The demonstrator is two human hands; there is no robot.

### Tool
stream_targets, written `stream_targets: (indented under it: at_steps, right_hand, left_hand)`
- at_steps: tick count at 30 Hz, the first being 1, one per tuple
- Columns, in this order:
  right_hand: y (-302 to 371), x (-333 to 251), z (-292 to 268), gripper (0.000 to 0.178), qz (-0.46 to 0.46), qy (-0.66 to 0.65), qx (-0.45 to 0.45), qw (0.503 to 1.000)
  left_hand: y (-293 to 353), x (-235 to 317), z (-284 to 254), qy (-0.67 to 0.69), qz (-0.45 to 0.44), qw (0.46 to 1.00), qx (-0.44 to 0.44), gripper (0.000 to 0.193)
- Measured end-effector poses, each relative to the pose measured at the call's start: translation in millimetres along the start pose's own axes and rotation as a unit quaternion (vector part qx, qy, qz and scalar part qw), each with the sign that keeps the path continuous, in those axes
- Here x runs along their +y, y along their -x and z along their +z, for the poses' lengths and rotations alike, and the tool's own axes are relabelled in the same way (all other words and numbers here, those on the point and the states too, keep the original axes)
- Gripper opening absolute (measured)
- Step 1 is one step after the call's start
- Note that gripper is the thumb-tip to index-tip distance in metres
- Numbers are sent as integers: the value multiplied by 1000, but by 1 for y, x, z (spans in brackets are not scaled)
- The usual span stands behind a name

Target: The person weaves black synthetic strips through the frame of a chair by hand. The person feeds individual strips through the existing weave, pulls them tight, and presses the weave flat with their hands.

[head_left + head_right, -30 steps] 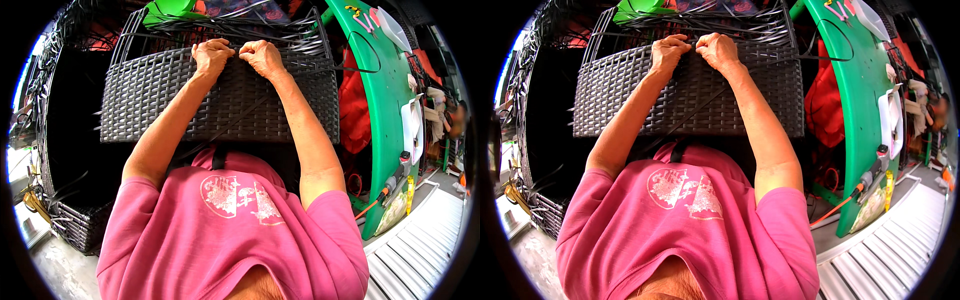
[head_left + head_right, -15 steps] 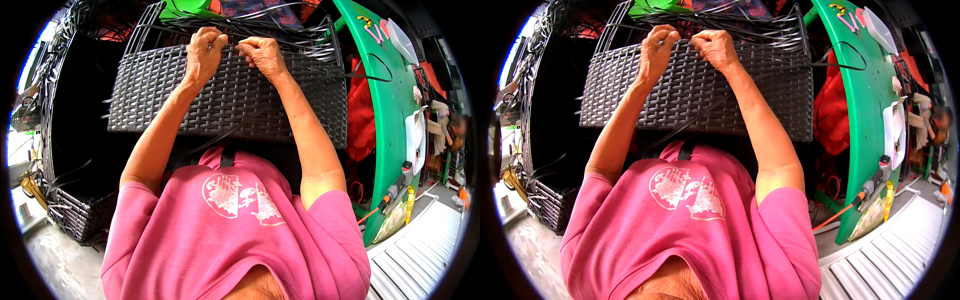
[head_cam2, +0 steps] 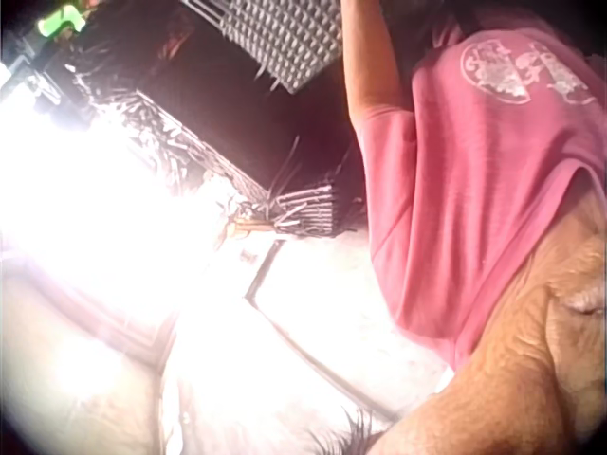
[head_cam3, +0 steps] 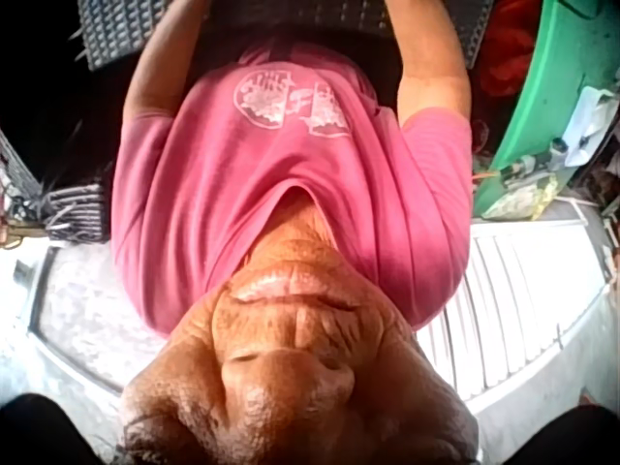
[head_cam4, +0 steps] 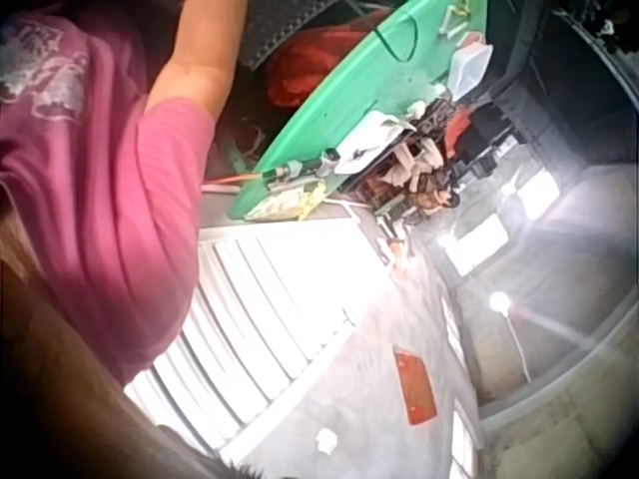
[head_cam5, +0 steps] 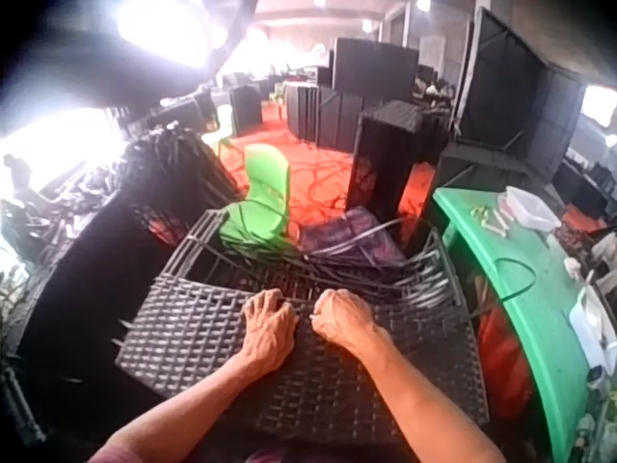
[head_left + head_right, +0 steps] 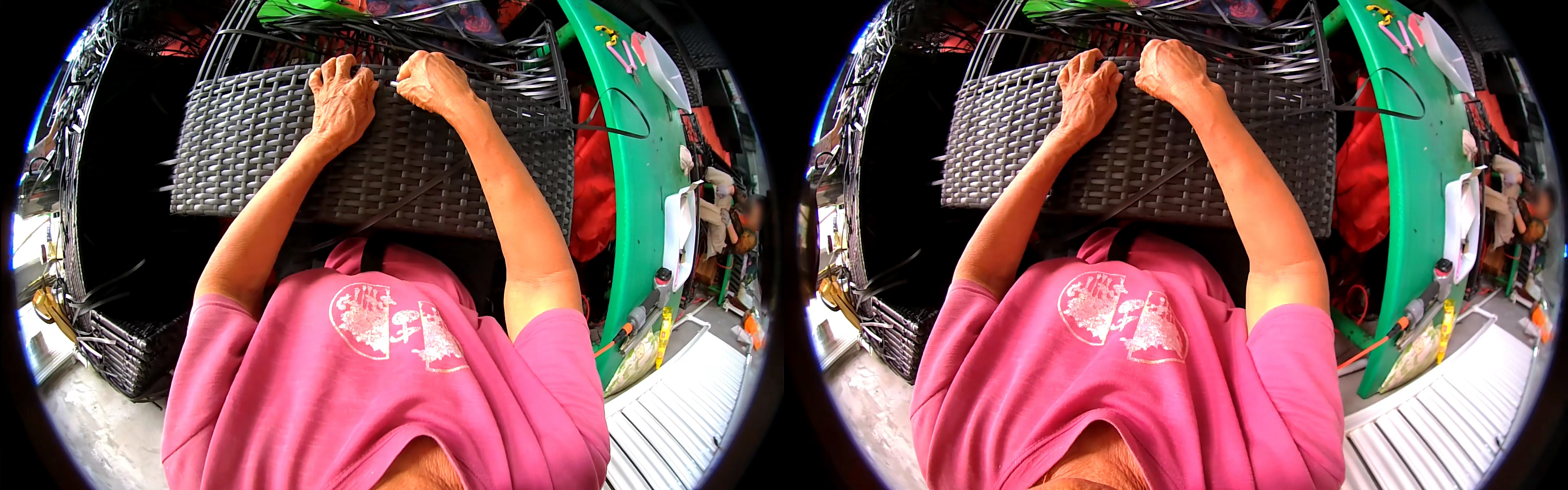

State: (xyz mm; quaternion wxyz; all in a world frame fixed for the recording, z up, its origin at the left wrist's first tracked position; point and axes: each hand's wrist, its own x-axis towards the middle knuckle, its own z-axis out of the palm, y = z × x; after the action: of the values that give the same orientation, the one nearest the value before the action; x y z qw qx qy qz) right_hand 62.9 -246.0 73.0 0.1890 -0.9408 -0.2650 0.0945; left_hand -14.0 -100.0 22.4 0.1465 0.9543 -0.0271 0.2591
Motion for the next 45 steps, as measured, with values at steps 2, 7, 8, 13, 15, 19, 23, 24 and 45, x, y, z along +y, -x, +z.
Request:
stream_targets:
  at_steps: [2, 7, 8, 13, 15, 19, 23, 24, 45]
  right_hand:
    - [-7, 5, 4, 21, -18, -110, -46, 993]
    - [-4, -1, -1, 11, 65, -309, -124, 941]
    - [-1, -3, -3, 11, 81, -339, -142, 927]
    - [13, -4, 0, 14, 151, -505, -172, 832]
    - [14, -4, 1, 11, 191, -549, -172, 795]
    - [9, 3, 6, 12, 235, -632, -190, 713]
    - [1, 1, 11, 12, 302, -720, -201, 592]
    - [3, 2, 10, 10, 294, -747, -211, 557]
    - [0, -5, 25, 20, 328, -789, -178, 488]
  left_hand:
    - [-2, -1, 4, 15, -30, 999, -1, 11]
    - [-6, -4, 3, 62, -107, 991, -41, 6]
    - [-5, -4, 3, 72, -112, 990, -40, 6]
    - [-2, -6, 4, 107, -125, 986, -19, 6]
    - [-1, -5, 5, 111, -125, 986, -9, 6]
    - [-1, 0, 6, 122, -116, 985, 21, 7]
    - [0, 2, 8, 145, -119, 981, 55, 6]
    - [1, 3, 8, 159, -122, 978, 60, 6]
    - [-2, 6, 6, 108, -120, 985, 63, 17]
